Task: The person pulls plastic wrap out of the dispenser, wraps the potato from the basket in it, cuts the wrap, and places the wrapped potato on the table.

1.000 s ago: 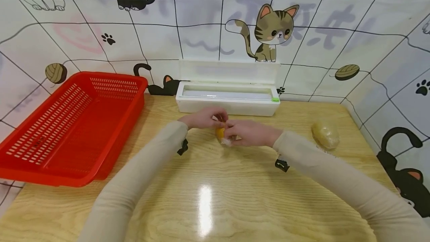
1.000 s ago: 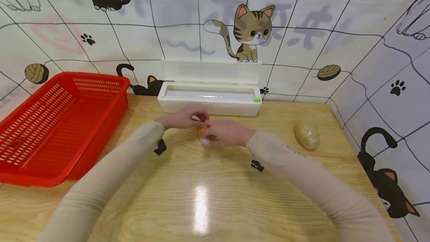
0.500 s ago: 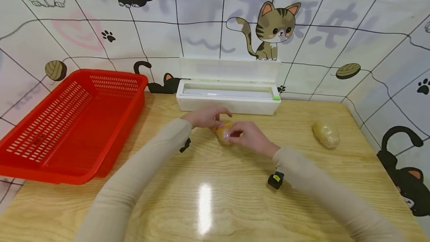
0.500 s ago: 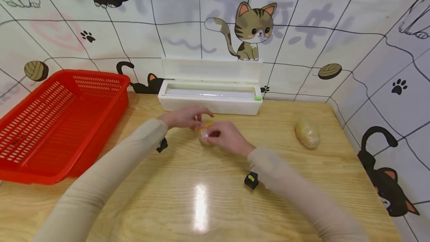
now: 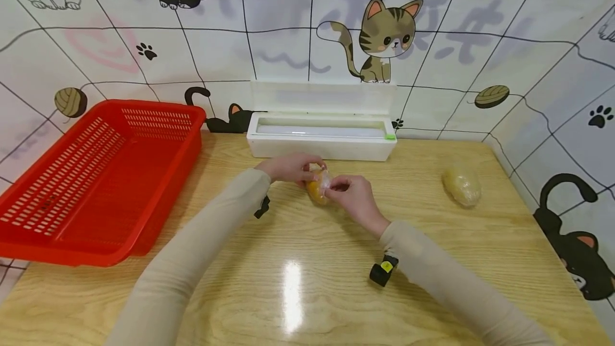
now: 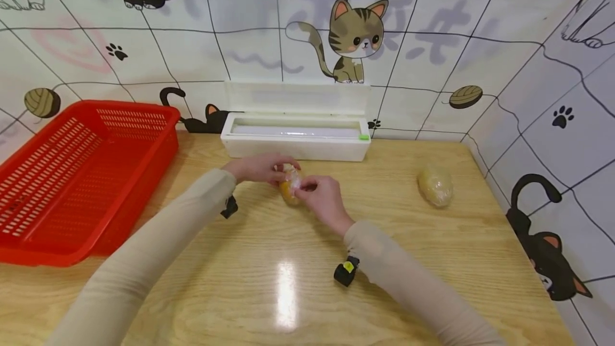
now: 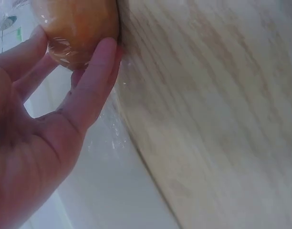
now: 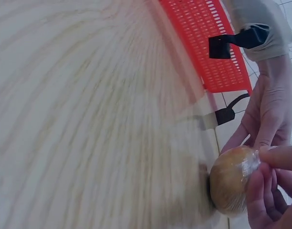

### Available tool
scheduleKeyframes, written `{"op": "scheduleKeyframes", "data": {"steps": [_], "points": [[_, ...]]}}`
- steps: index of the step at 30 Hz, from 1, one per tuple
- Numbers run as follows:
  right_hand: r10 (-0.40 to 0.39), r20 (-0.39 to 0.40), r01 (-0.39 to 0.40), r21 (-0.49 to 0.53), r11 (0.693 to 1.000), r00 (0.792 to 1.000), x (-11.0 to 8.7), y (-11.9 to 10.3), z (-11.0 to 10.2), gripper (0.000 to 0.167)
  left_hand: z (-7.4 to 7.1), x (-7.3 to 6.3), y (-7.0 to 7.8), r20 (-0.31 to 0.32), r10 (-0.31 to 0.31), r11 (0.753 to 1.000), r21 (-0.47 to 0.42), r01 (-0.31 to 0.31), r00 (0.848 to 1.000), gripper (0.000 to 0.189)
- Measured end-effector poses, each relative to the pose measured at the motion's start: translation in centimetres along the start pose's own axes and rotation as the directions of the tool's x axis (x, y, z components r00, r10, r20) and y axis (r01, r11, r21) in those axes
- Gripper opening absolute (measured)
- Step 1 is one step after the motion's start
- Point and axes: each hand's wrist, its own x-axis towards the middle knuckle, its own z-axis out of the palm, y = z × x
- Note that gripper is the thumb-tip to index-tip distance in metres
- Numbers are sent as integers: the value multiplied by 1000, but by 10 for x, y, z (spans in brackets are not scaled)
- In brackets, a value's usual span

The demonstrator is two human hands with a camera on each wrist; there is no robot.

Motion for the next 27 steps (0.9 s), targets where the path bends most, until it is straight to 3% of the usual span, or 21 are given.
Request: {"op": "scheduleKeyframes", "data": {"steps": [4, 9, 13, 17, 19, 23, 27], "points": [[38, 26, -38, 0, 999, 999, 2, -2, -2, 24, 3, -2, -1, -25, 7, 1000, -21, -7, 1000, 36], [143, 135, -150, 39, 988, 980, 11, 1, -8, 45, 4, -6, 1, -31, 38, 999, -33, -39, 999, 37], [232, 242, -252, 56, 966, 942, 22, -2, -13, 39, 3, -8, 0, -21, 50, 994, -92, -51, 999, 39], [314, 326, -347, 46, 937, 892, 33, -3, -14, 39, 2, -8, -5, -7, -1, 971, -239, -1, 1000, 44], [333, 351, -367, 33, 930, 875, 36, -3, -15, 39, 1, -8, -7, -5, -18, 963, -269, 16, 1000, 45], [324, 398, -369, 40, 928, 858, 39, -1, -18, 38, 1, -8, -6, -13, 7, 976, -217, -10, 1000, 46], [308, 448, -397, 117, 910, 839, 39, 1, -24, 27, 1, -5, -4, -31, 39, 988, -148, -43, 999, 46]]}}
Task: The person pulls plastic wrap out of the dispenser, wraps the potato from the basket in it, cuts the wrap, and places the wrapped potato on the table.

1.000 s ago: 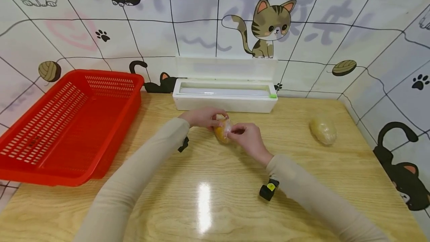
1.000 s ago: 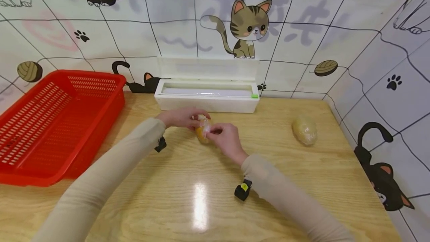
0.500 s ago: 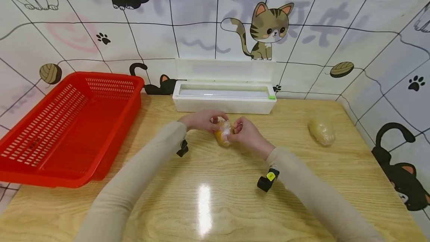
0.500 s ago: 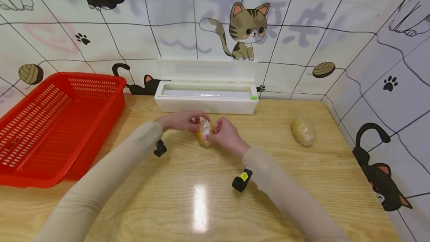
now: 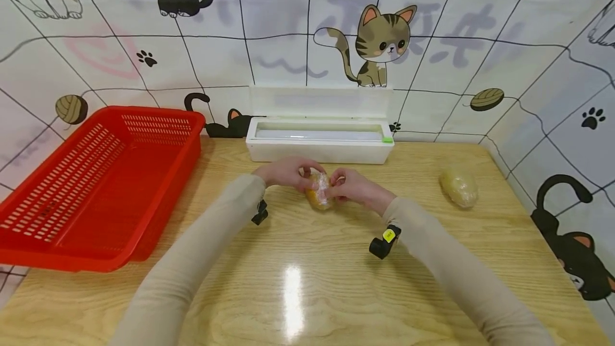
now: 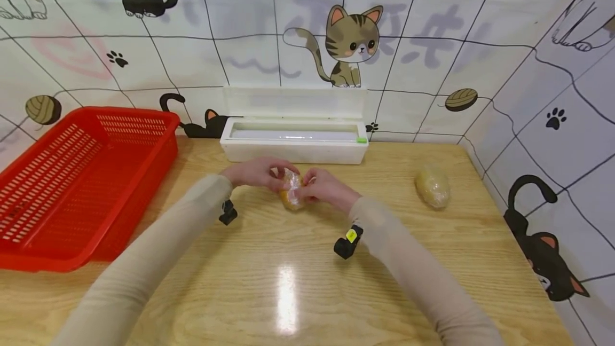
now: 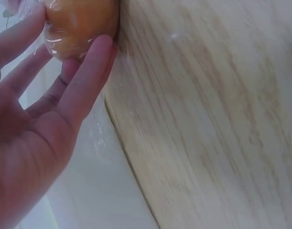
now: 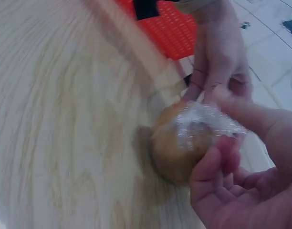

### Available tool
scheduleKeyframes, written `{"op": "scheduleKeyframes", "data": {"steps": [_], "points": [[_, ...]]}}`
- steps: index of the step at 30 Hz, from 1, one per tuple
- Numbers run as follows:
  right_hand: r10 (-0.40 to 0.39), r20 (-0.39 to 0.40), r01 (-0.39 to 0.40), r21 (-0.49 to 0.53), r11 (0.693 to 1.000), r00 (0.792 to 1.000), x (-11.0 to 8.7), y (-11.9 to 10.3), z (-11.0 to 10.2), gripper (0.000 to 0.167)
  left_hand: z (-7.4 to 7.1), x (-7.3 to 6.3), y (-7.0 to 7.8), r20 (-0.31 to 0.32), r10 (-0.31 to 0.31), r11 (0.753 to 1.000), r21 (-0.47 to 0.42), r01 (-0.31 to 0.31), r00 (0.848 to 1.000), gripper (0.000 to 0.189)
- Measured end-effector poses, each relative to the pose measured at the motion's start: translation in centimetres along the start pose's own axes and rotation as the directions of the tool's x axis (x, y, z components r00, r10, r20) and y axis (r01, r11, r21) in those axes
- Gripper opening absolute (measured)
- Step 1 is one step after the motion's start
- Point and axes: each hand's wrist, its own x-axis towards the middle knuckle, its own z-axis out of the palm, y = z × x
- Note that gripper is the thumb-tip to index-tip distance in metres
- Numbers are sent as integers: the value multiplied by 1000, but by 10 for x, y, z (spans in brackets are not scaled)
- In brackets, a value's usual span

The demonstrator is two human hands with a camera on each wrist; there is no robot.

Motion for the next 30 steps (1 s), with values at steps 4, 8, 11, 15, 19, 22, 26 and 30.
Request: {"op": "scheduleKeyframes", "data": {"steps": [4, 8, 11, 15, 19, 22, 26, 30], "points": [[-34, -2, 34, 18, 999, 999, -1, 1, -1, 19, 2, 1, 1, -3, 23, 1000, 18, -23, 1000, 45], [-106, -29, 103, -70, 992, 994, 0, 0, 2, 17, 2, 0, -2, -1, 34, 999, -24, -34, 999, 46], [-141, -38, 137, -95, 986, 989, 1, -1, 6, 13, 1, -2, -6, -7, 30, 999, -37, -31, 1000, 46], [-301, -103, 269, -245, 932, 948, 1, -2, 11, 7, 1, -4, -6, -15, 30, 1000, -8, -30, 999, 46], [-545, -130, 387, -569, 725, 829, -2, -3, 17, 6, 2, -2, -4, -18, 25, 1000, 14, -25, 1000, 45], [-631, -67, 387, -739, 552, 773, -7, -5, 21, 3, 3, -1, -2, -21, 5, 1000, -5, -5, 1000, 43], [-670, 14, 375, -837, 398, 742, -11, -6, 24, 10, 2, -1, -1, -11, 3, 1000, -18, -4, 1000, 42], [-709, 129, 369, -909, 195, 693, -18, 0, 30, 21, 0, -3, -5, 4, 28, 1000, 11, -28, 1000, 45]]}}
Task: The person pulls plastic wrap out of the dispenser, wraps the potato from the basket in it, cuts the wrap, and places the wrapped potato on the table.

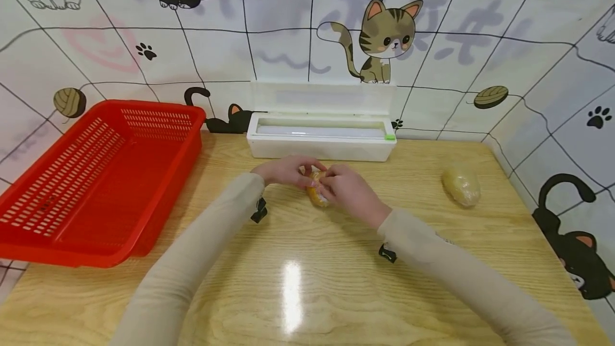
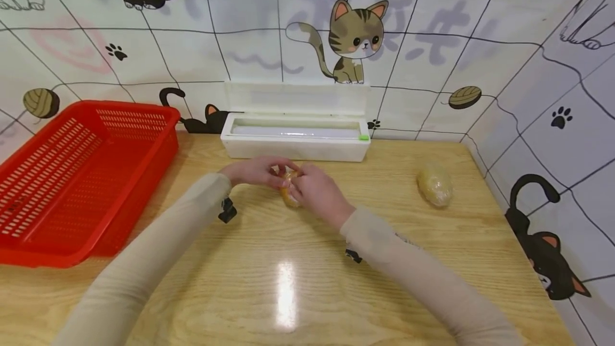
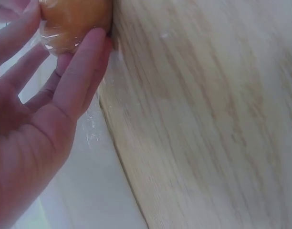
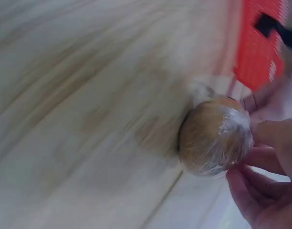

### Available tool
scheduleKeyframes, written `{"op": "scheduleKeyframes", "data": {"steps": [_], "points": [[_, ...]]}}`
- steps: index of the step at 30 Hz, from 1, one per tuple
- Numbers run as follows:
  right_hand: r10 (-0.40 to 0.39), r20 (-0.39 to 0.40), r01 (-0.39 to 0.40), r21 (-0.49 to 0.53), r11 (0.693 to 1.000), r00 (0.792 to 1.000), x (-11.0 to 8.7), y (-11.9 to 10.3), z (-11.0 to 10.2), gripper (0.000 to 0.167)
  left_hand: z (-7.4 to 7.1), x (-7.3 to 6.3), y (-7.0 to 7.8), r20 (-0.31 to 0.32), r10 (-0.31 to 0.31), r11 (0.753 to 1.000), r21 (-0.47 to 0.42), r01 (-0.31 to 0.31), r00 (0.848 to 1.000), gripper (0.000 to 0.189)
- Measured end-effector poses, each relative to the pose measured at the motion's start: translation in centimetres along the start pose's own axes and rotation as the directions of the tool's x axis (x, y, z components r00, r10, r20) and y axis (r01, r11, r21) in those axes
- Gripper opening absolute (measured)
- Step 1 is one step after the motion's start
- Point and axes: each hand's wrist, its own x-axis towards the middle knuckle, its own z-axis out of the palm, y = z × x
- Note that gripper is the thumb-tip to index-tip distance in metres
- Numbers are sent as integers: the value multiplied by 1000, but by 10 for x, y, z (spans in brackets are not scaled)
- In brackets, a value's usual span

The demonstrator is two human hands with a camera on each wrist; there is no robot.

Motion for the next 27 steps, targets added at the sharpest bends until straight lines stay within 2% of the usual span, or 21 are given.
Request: {"op": "scheduleKeyframes", "data": {"steps": [3, 5, 6, 10, 13, 18, 20, 24, 25, 27], "points": [[-108, 45, 115, -211, 971, 993, -10, -8, 3, 45, -1, 0, -1, -2, 2, 1000, 26, -1, 1000, 48], [-127, 88, 147, -295, 944, 988, -15, -13, 5, 61, -1, -1, -1, -10, -7, 999, 46, 8, 1000, 48], [-118, 107, 146, -306, 941, 987, -18, -15, 5, 67, -1, -1, 0, -15, -13, 998, 59, 14, 1000, 48], [17, 121, 6, -192, 981, 993, -23, -17, 7, 72, 3, 5, 3, -32, -24, 995, 98, 27, 999, 44], [82, 120, -68, -113, 991, 989, -24, -15, 8, 70, 7, 10, 6, -36, -28, 995, 93, 31, 999, 41], [96, 138, -81, -110, 991, 986, -19, -12, 6, 69, 7, 10, 4, -52, -50, 992, 117, 56, 997, 46], [108, 158, -93, -98, 991, 982, -17, -12, 6, 71, 6, 7, 2, -55, -69, 978, 192, 78, 996, 58], [135, 171, -123, -77, 989, 976, -16, -10, 10, 75, 5, 0, -4, -13, -89, 940, 329, 88, 996, 80], [139, 163, -128, -78, 989, 977, -16, -9, 11, 76, 5, -2, -5, -10, -95, 931, 352, 93, 995, 84], [140, 141, -129, -88, 988, 980, -16, -8, 12, 75, 3, -7, -8, -28, -117, 932, 343, 120, 993, 82]]}}
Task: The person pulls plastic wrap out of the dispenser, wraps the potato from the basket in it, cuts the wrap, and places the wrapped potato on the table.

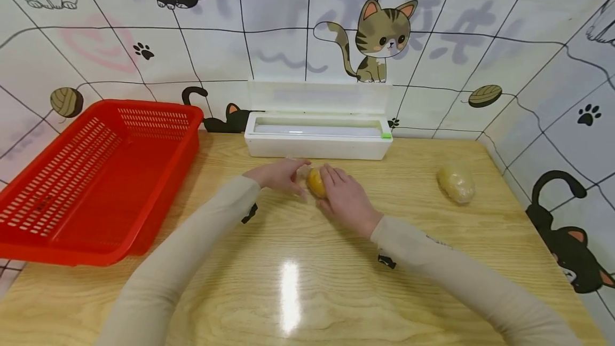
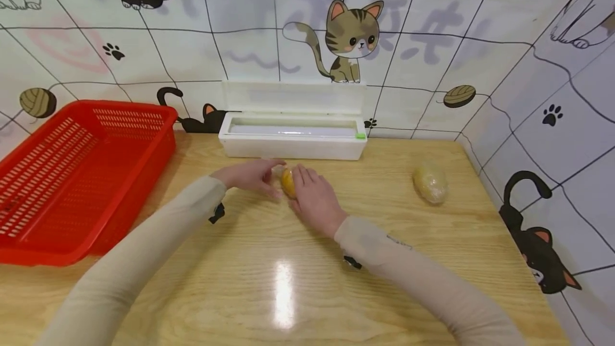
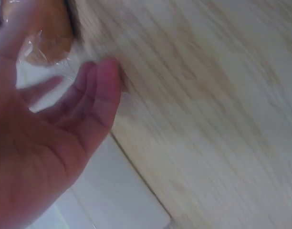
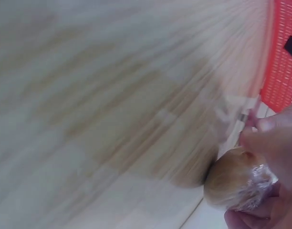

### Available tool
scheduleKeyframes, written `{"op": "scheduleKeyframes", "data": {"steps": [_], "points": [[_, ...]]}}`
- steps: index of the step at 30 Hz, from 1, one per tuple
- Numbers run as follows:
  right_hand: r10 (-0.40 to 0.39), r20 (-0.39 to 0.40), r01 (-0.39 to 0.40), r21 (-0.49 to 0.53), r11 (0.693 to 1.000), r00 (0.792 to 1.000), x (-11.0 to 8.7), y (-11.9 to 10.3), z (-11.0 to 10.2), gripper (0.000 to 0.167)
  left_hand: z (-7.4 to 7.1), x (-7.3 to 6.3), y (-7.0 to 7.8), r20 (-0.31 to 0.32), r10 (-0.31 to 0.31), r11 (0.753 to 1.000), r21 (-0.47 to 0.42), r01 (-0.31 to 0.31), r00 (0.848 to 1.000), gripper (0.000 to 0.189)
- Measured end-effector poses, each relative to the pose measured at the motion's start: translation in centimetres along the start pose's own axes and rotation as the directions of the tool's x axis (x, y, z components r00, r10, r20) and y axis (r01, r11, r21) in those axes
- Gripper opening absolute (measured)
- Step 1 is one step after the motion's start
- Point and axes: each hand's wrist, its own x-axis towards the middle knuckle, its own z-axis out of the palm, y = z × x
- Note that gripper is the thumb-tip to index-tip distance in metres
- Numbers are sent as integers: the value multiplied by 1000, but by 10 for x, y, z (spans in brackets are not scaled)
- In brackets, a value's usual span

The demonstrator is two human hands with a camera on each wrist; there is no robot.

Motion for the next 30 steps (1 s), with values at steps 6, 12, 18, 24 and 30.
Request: {"op": "scheduleKeyframes", "data": {"steps": [6, 12, 18, 24, 30], "points": [[-40, -27, 38, -54, 998, 999, 1, 5, 1, 72, -6, -3, -10, -134, -87, 992, 74, 97, 987, 59], [-81, -66, 74, -90, 993, 995, 2, 5, 2, 69, -7, 2, -20, -185, -119, 981, 130, 144, 976, 22], [-96, -95, 88, -85, 992, 991, 3, 5, 2, 66, -12, -3, -26, -199, -92, 981, 151, 123, 976, 10], [-133, -84, 124, -99, 987, 988, 0, 9, 7, 53, -17, -13, -28, -62, -135, 984, 110, 142, 989, 43], [-161, -66, 165, 72, 984, 985, 2, 24, 15, 55, -14, -17, -20, 37, -91, 994, -50, 93, 995, 45]]}}
